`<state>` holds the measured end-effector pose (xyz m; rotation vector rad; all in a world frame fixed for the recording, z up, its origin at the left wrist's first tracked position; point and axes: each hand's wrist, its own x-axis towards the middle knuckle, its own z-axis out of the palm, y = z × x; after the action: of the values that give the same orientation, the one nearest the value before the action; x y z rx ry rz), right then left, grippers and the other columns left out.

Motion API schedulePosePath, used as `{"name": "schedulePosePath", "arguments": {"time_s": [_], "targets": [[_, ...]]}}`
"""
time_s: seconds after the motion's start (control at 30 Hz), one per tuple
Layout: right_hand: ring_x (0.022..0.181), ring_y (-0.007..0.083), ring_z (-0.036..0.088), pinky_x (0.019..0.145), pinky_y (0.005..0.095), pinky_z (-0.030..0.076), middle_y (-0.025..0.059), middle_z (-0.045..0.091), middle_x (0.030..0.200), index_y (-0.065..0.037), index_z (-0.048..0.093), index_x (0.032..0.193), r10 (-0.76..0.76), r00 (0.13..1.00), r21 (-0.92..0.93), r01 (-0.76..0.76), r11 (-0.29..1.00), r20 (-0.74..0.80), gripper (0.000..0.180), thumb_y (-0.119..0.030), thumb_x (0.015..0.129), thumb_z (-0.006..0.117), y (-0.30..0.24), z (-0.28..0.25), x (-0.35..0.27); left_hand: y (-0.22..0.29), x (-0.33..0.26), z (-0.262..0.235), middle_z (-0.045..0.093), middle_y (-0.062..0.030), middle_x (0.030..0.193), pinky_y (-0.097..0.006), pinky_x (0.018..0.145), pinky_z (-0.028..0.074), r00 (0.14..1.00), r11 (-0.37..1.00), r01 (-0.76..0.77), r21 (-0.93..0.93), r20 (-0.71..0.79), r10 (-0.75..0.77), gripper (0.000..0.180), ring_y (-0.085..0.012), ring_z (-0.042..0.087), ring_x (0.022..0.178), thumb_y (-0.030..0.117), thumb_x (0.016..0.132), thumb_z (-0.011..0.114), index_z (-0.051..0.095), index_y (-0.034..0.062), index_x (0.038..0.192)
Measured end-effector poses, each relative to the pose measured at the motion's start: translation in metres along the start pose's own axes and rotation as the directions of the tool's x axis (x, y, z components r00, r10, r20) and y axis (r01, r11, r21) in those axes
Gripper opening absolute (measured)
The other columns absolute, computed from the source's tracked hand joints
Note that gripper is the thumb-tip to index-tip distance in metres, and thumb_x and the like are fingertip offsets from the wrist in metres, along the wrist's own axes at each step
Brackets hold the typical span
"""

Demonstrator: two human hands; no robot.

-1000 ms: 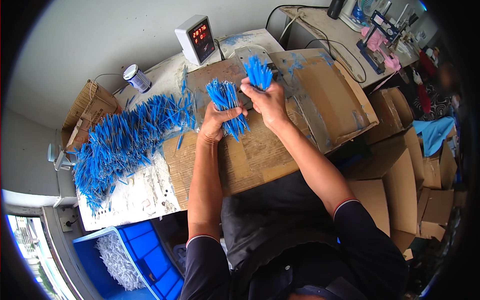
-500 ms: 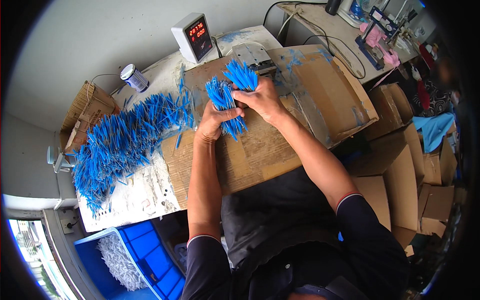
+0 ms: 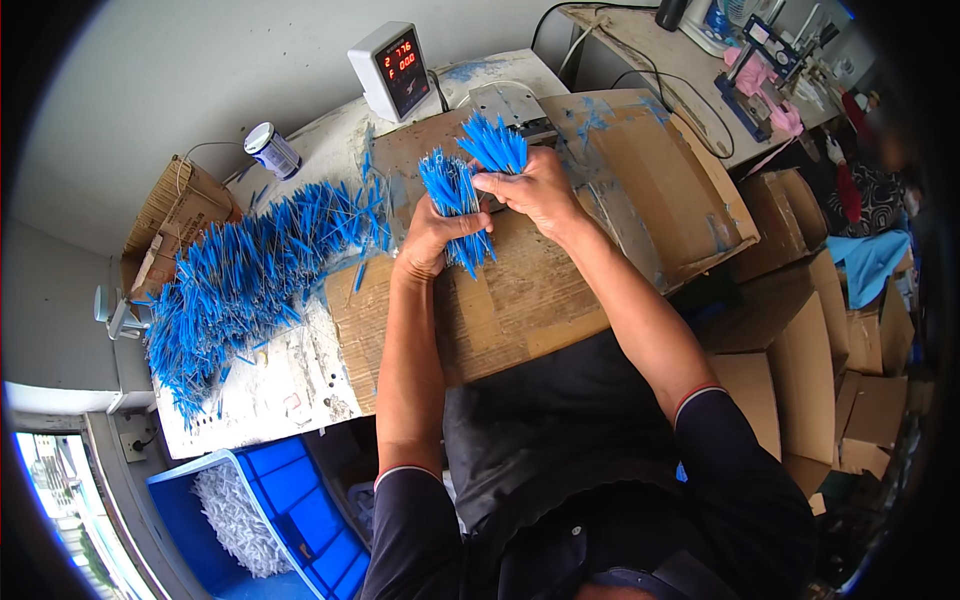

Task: The person sorts and bundles blue plastic filaments by hand at an industrial workstation.

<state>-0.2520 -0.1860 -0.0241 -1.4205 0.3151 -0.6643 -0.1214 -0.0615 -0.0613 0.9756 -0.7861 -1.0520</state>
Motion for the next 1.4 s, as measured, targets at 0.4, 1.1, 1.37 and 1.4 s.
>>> {"name": "schedulePosePath", "arguments": {"time_s": [0.4, 1.1, 1.37, 1.4], "targets": [[0.059, 0.0068, 0.059, 0.049, 0.0227, 0.042, 0.0019, 0.066, 0.074, -0.002, 0.072, 0.092, 0.089, 0.996, 0.093, -0.086, 0.992, -0.028, 0.013, -0.011, 0.085, 0.078, -0.006, -0.002, 0.002, -0.001, 0.0, -0.002, 0.068, -0.0083, 0.092, -0.034, 0.075, 0.053, 1.0, 0.997, -0.011, -0.081, 0.026, 0.013, 0.046, -0.0206, 0.067, 0.079, 0.011, 0.074, 0.087, 0.064, 0.0021, 0.113], [0.059, 0.0053, 0.056, 0.044, 0.0196, 0.036, 0.0027, 0.068, 0.078, -0.002, 0.071, 0.097, 0.115, 0.991, 0.176, -0.102, 0.979, -0.068, 0.015, -0.014, 0.09, 0.075, -0.004, -0.012, 0.006, -0.002, -0.001, -0.007, 0.069, -0.0088, 0.088, -0.032, 0.068, 0.056, 0.998, 0.998, 0.063, -0.026, 0.028, -0.062, 0.037, -0.021, 0.07, 0.072, 0.004, 0.076, 0.082, 0.065, -0.0011, 0.108], [0.061, 0.0094, 0.059, 0.049, 0.022, 0.042, 0.0091, 0.072, 0.086, -0.004, 0.066, 0.095, 0.006, 0.939, 0.242, 0.083, 0.967, -0.345, 0.013, -0.016, 0.099, 0.065, -0.009, -0.012, 0.009, -0.001, -0.001, -0.007, 0.068, -0.0087, 0.088, -0.032, 0.069, 0.056, 0.996, 0.994, 0.089, -0.068, 0.036, -0.087, 0.06, -0.0204, 0.069, 0.071, 0.005, 0.075, 0.082, 0.058, -0.0025, 0.13], [0.061, 0.0094, 0.059, 0.049, 0.022, 0.042, 0.0091, 0.072, 0.086, -0.004, 0.066, 0.095, 0.006, 0.939, 0.243, 0.082, 0.967, -0.345, 0.013, -0.016, 0.099, 0.065, -0.009, -0.015, 0.012, -0.001, -0.001, -0.007, 0.068, -0.0087, 0.088, -0.032, 0.069, 0.055, 0.996, 0.995, 0.087, -0.052, 0.031, -0.085, 0.064, -0.0202, 0.069, 0.071, 0.005, 0.076, 0.082, 0.056, -0.0025, 0.134]]}}
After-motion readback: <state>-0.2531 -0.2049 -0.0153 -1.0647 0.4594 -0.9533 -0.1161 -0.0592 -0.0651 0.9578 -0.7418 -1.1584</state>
